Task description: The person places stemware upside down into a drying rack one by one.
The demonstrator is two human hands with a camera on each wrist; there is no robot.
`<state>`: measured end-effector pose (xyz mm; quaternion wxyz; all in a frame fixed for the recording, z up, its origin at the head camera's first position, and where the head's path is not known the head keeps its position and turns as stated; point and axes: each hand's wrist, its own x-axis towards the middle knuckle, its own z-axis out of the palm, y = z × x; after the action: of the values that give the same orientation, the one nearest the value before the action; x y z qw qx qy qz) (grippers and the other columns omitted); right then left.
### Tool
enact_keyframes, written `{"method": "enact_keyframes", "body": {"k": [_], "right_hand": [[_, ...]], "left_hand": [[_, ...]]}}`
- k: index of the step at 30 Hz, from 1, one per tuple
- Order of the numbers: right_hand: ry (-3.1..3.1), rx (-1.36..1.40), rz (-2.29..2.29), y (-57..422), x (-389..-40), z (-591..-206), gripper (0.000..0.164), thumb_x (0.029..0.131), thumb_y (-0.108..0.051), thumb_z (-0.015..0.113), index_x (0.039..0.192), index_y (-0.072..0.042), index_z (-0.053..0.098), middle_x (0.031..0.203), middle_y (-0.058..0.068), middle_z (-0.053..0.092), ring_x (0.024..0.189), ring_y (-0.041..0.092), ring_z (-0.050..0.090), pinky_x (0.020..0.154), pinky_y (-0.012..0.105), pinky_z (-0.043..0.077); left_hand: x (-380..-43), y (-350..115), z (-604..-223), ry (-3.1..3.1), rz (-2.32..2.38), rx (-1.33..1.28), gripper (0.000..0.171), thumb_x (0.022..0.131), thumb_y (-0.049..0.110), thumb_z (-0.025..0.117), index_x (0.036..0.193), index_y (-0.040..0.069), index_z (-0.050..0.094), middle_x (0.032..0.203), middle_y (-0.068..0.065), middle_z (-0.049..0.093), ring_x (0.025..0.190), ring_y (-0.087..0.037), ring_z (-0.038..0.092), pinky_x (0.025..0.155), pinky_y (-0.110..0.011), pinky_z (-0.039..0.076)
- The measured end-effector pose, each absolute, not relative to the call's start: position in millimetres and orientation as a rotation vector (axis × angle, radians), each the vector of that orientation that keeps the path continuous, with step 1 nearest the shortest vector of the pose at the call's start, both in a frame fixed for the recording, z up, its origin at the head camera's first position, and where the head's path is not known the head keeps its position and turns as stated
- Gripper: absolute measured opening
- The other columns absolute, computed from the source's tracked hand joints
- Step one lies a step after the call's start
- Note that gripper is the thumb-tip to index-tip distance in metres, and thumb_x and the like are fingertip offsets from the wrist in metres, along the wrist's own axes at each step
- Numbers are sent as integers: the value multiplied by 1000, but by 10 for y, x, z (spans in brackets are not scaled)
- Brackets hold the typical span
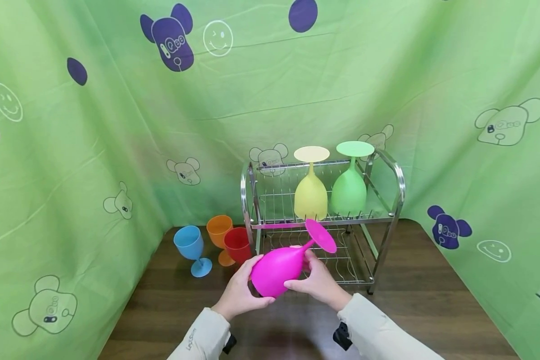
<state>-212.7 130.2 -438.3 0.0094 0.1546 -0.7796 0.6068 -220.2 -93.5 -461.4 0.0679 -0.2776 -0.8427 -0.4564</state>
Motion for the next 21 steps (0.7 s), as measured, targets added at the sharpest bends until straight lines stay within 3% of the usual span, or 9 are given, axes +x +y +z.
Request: {"method": "enact_keyframes", "body": {"k": [9,21], "right_hand": [[-2295,410,2008,1201,-2064,-4342,75,75,-7,77,138,2,37,121,23,52,98,32,62,78,33,55],[-2195,470,1954,1223,-2077,-4317,73,73,-5,77,136,3,40,118,26,55,95,31,61,74,29,55]], "left_hand": [[-2212,-863,-4648,-2516,-1490,-821,85,69,24,84,140,8,40,130,-7,52,112,-25,53,84,-39,53],[-2254,-850,-4609,-2443,-1631,-862,84,69,18,84,140,7,40,129,-9,52,115,-28,51,89,-39,51]]}}
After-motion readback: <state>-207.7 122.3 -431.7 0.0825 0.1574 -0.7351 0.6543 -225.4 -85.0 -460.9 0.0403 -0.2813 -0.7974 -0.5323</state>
